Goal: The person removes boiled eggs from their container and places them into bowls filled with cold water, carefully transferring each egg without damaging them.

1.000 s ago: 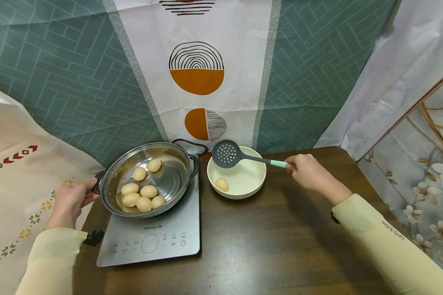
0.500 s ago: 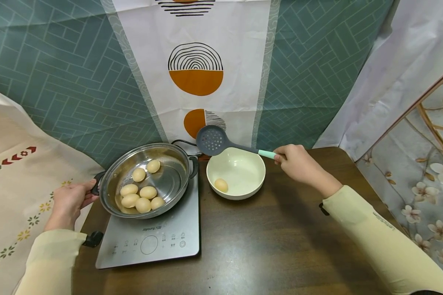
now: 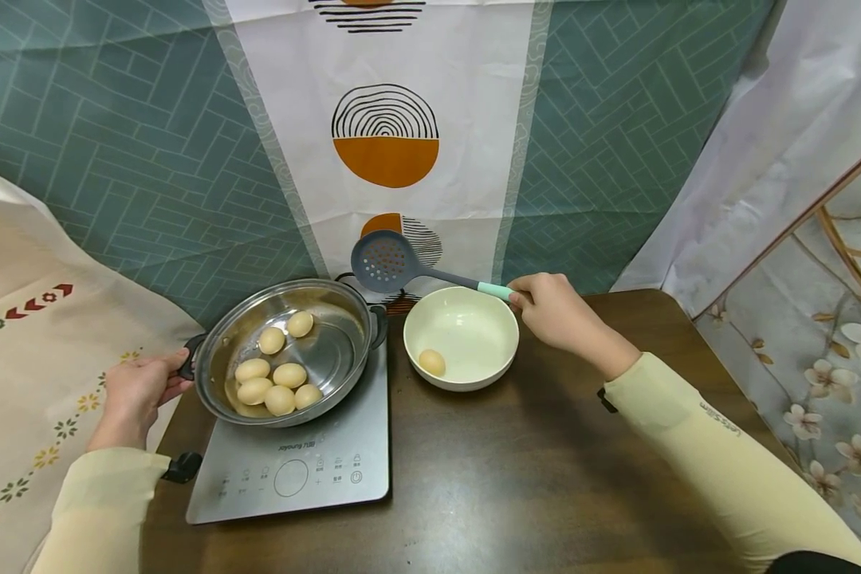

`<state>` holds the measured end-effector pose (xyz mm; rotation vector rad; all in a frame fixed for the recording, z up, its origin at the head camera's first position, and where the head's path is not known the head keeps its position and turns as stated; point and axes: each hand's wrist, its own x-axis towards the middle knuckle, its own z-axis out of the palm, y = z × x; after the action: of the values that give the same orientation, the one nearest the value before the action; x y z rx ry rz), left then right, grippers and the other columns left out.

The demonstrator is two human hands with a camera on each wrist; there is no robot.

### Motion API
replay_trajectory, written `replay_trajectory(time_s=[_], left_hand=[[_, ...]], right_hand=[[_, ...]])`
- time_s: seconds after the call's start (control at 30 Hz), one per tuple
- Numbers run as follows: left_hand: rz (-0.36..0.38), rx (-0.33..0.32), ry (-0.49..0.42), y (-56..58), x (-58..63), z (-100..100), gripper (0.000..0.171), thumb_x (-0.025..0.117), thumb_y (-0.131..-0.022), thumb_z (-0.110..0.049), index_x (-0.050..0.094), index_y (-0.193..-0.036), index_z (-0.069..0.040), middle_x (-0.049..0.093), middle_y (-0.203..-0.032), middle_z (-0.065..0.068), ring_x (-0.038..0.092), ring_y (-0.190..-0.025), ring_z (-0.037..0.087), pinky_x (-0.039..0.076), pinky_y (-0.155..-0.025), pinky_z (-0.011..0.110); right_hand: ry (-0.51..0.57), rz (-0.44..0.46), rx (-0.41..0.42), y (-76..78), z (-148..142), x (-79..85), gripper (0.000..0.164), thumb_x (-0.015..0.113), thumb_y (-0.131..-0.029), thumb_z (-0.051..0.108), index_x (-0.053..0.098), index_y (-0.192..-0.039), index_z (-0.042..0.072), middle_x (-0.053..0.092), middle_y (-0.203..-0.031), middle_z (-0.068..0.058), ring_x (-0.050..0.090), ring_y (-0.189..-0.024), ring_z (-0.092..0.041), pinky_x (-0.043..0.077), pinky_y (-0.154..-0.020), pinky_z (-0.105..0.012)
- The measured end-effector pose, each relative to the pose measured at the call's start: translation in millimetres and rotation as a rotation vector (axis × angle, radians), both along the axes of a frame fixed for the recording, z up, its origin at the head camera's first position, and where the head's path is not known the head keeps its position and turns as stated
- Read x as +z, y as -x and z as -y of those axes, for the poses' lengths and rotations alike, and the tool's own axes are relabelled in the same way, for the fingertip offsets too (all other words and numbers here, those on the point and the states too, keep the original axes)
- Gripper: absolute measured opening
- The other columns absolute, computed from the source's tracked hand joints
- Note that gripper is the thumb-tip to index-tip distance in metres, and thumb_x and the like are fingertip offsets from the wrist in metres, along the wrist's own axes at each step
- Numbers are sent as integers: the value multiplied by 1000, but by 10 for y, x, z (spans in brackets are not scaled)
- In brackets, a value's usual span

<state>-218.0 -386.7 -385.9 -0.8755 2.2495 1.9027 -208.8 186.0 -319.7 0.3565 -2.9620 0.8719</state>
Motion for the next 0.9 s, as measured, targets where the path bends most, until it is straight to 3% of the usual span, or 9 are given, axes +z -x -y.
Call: replay_trajectory(time_s=[0.17, 0.43, 0.73, 0.9], left_hand=[[-6, 2, -19, -1, -5, 16, 12, 73, -81, -31, 71, -72, -22, 67, -64, -4, 68, -57, 14, 60, -56, 27], [-28, 12, -62, 7, -18, 17, 11, 74, -80, -30, 72, -74, -22, 68, -65, -3, 69, -58, 14, 60, -57, 27], [-33, 27, -92, -14, -19, 0, 13, 73, -80, -32, 72, -73, -21, 67, -64, -2, 69, -57, 14, 60, -58, 26], [-31, 20, -91, -18, -23, 19, 14, 72, -81, -31, 72, -73, -21, 67, -64, -2, 69, -58, 13, 60, -59, 26]], right_hand=[[7, 30, 29, 2, 127, 47, 17, 48, -98, 16, 64, -95, 10, 63, -84, -5, 40, -53, -16, 36, -46, -24], [-40, 46, 61, 34, 367, 57, 18, 49, -98, 16, 66, -100, 11, 65, -87, -2, 50, -63, -17, 45, -50, -25], [-122, -47, 141, 32, 712, 21, 21, 50, -94, 7, 61, -78, 13, 59, -71, 1, 47, -58, -14, 42, -50, -23], [-187, -120, 188, 10, 916, -30, 19, 53, -90, 4, 60, -75, 12, 56, -65, 3, 48, -62, -14, 43, -55, -23]])
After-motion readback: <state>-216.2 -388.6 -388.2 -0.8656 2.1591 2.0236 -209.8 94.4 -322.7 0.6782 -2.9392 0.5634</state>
